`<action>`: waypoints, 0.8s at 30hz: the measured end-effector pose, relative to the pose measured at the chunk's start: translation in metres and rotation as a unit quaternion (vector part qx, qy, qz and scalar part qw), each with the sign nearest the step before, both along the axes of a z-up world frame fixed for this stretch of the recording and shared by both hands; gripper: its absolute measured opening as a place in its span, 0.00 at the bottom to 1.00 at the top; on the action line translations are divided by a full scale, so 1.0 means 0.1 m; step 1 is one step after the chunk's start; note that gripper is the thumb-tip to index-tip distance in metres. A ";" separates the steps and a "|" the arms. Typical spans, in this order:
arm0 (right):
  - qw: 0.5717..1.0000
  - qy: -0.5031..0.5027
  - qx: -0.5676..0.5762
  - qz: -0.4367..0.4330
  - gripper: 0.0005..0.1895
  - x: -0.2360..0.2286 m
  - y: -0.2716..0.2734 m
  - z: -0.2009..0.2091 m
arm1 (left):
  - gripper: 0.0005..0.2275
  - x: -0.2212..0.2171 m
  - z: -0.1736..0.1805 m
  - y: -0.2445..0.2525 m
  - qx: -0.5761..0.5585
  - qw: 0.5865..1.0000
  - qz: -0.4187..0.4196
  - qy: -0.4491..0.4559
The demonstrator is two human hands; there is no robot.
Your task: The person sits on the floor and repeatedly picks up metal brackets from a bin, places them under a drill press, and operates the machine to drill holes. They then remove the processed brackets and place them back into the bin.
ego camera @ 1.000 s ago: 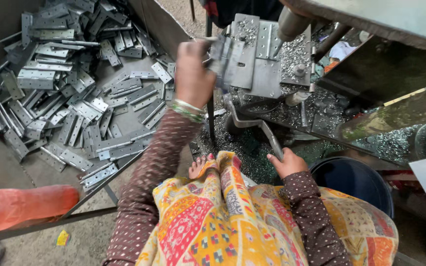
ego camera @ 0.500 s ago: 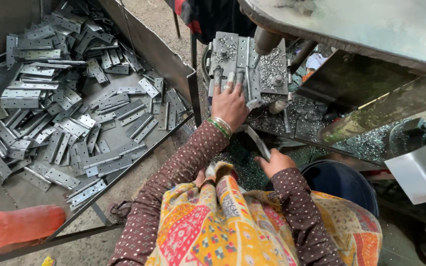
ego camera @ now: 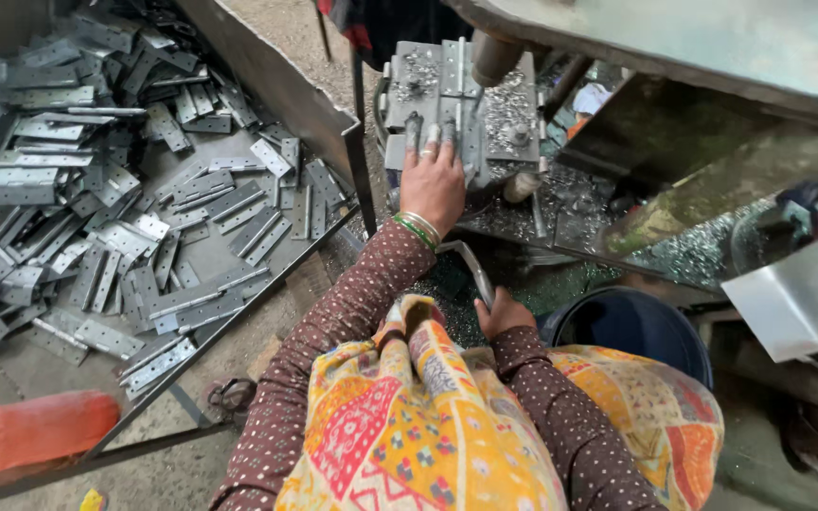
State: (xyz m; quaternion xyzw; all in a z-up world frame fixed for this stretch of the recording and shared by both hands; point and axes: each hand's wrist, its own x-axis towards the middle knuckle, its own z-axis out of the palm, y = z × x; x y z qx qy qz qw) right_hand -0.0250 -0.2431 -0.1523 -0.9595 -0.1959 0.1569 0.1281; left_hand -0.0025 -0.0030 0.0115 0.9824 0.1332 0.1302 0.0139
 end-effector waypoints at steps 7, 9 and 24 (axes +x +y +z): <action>0.994 0.066 -0.081 -0.020 0.27 0.22 0.05 0.46 | 0.11 0.14 0.05 0.11 -0.011 0.995 -0.004 0.099; 0.991 0.110 -0.065 -0.038 0.25 0.19 0.07 0.45 | 0.12 0.28 0.05 0.19 -0.041 0.998 -0.004 0.054; 0.988 0.117 -0.091 -0.045 0.29 0.20 0.07 0.33 | 0.11 0.58 -0.03 0.32 -0.050 0.994 0.009 0.095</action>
